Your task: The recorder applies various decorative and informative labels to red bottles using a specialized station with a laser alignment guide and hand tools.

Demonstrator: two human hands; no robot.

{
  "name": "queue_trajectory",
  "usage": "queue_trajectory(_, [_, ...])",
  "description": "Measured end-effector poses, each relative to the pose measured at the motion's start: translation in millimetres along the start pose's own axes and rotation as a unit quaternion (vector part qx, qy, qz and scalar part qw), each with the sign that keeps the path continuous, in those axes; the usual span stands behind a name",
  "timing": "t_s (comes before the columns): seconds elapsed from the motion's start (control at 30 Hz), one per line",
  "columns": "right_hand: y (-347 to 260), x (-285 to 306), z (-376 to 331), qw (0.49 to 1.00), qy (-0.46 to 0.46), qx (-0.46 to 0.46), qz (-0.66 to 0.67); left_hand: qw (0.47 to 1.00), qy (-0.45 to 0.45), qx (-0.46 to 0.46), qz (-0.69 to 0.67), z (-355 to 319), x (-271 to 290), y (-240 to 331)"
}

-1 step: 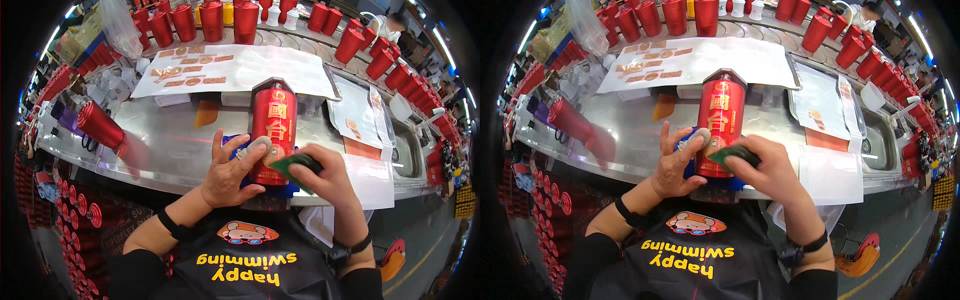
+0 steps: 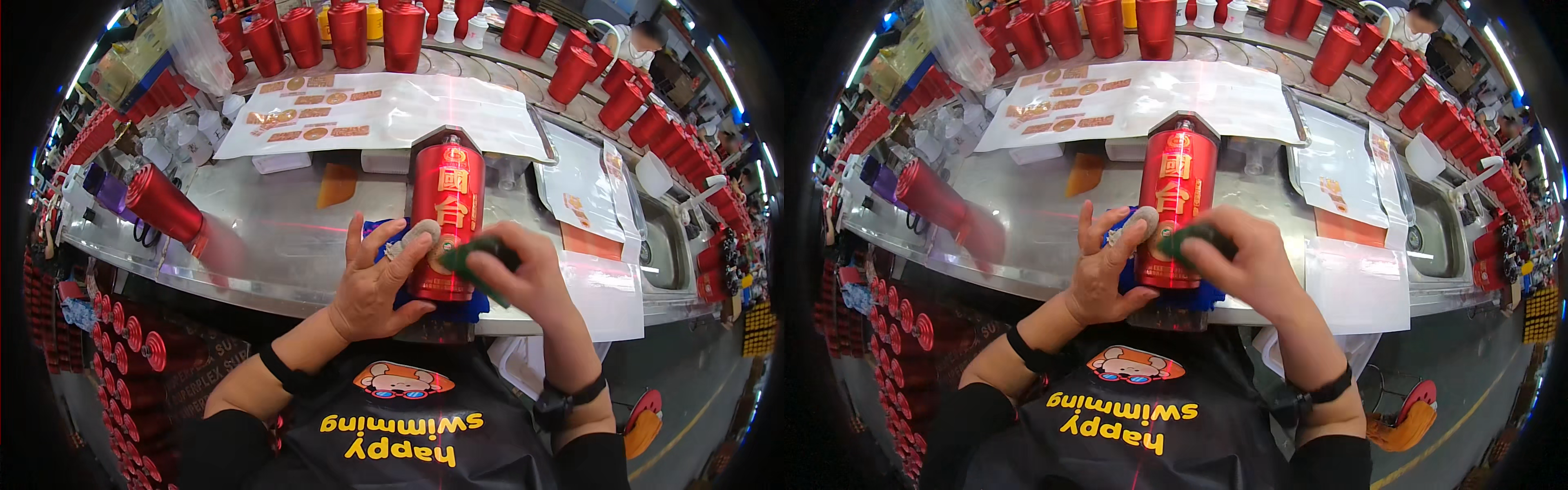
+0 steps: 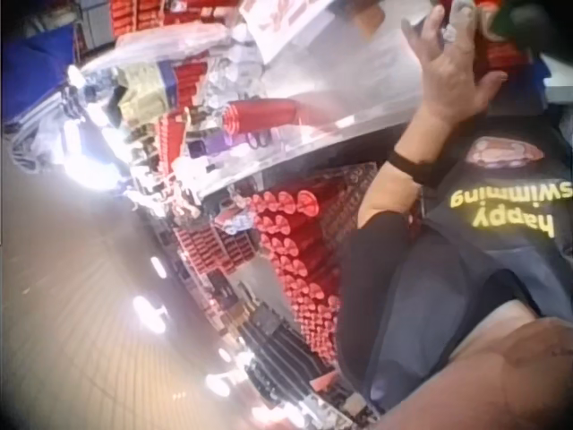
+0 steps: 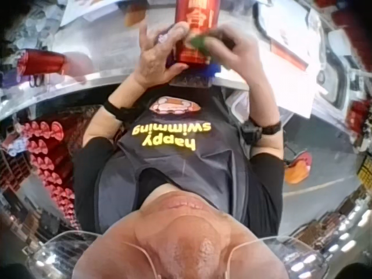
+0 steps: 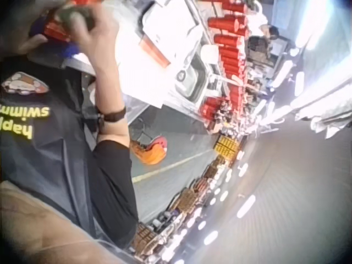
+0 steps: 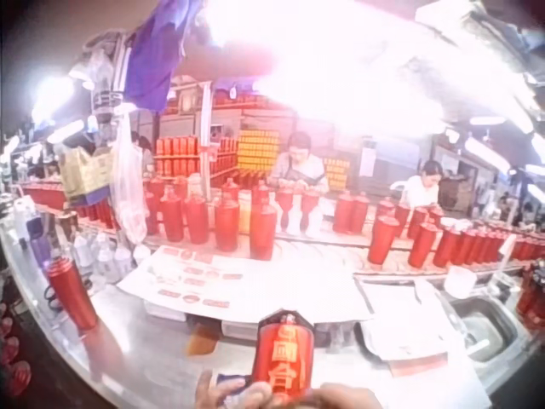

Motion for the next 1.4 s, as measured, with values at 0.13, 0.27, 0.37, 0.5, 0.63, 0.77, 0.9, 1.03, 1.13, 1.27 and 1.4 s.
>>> queue_trajectory(0.13, [0, -1, 14, 0.965, 0.064, 0.136, -0.214, 0.994, 0.018, 0.104, 0.016, -9, -10, 3])
queue_trajectory(0.27, [-5, -6, 14, 0.991, -0.074, 0.109, -0.024, 0.99, -0.03, 0.135, 0.032, 0, -4, 3])
queue_trajectory(0.37, [-6, 2, 20, 0.981, 0.062, 0.054, -0.176, 0.992, -0.027, 0.09, 0.087, 6, 5, 9])
queue_trajectory(0.5, [1, -5, 18, 0.998, -0.004, 0.025, -0.051, 0.99, -0.007, 0.14, 0.027, 5, -5, 6])
queue_trajectory(0.63, [-12, 3, 26, 0.992, -0.006, 0.062, -0.113, 0.988, -0.028, 0.149, 0.041, 0, -11, 0])
queue_trajectory(0.77, [0, 4, 31, 0.992, 0.046, 0.022, -0.114, 0.987, -0.053, 0.132, 0.076, 7, -3, 5])
queue_trajectory(0.9, [-7, -3, 25, 0.999, -0.043, 0.012, 0.012, 0.986, -0.019, 0.164, 0.022, -3, -15, -1])
queue_trajectory(1.03, [0, 7, 31, 0.936, 0.108, 0.131, -0.308, 0.988, -0.044, 0.145, 0.04, 4, -10, 2])
queue_trajectory(1.13, [-18, -15, 13, 0.926, -0.046, 0.276, -0.255, 0.987, -0.052, 0.143, 0.05, 7, -6, 4])
queue_trajectory(1.27, [-19, -9, 9, 0.962, -0.02, 0.203, -0.181, 0.987, -0.036, 0.151, 0.03, 6, -7, 7])
queue_trajectory(1.4, [-27, -16, 8, 0.943, -0.122, 0.267, -0.155, 0.984, -0.06, 0.162, 0.047, 10, -4, 8])
Point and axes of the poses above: each hand's wrist, its own z-axis towards the middle knuckle, its own x-axis out of the back of the hand, y = z × x, the point moved 1 cm from there along z, towards the middle knuckle, and after that the axes turned 10 degrees about x, right-handed, at the moved point
